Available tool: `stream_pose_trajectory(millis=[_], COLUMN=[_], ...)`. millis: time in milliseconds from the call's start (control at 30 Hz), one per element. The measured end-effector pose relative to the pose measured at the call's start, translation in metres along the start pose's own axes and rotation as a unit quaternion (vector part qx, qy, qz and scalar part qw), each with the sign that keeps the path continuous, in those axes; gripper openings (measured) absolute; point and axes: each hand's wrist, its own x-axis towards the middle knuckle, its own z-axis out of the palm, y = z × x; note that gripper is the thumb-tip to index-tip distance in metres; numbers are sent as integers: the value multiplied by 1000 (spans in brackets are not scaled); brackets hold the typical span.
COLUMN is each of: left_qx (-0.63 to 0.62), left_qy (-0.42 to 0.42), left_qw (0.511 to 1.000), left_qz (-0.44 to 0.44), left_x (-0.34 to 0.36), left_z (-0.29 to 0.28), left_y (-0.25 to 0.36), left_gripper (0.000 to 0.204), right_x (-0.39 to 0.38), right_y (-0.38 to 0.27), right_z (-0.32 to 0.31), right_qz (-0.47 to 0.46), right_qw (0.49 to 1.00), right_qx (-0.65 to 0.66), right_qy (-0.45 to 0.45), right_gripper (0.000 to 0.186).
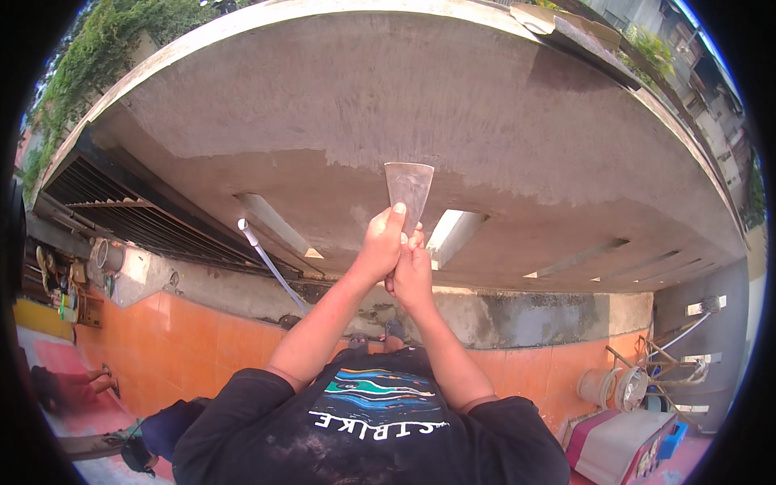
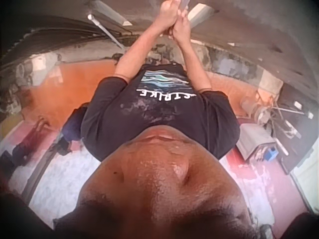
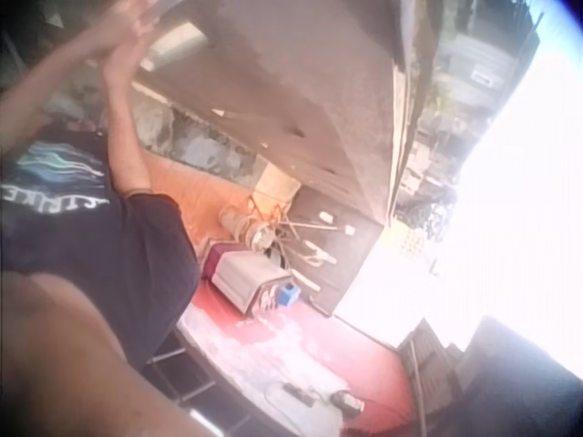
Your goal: The person uses a metal trowel to smooth a wet plaster or cement surface on a curved ceiling. They repeatedly scrape and level the material across the ceiling area, maintaining consistent contact with the surface.
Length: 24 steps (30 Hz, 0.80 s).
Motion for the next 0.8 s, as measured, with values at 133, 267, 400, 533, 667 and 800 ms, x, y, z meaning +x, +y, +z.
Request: stream_pose_trajectory(millis=[133, 267, 400, 533, 667, 800], left_qx=[-54, -19, -38, -20, -13, 27], left_qy=[-29, -43, -10, 6, -2, -5], left_qw=[986, 994, 999, 999, 999, 998], left_qz=[154, 94, -3, -25, -43, -50], left_x=[25, 19, -17, -16, -3, 0], left_z=[10, 16, 6, -8, -15, -16], left_y=[57, 66, 8, -32, -41, -27], left_gripper=[46, 44, 39, 37, 38, 44], right_x=[35, 24, -15, -14, -4, 1], right_y=[-48, -60, -9, 23, 29, 21], right_z=[17, 1, -8, -16, -21, -10], right_qz=[-90, -114, 19, 18, 15, 43], right_qw=[994, 988, 999, 999, 1000, 999], right_qx=[33, -9, 8, -14, -9, -17], right_qy=[-53, -99, -45, -42, -25, 6], right_gripper=[36, 40, 35, 31, 27, 26])
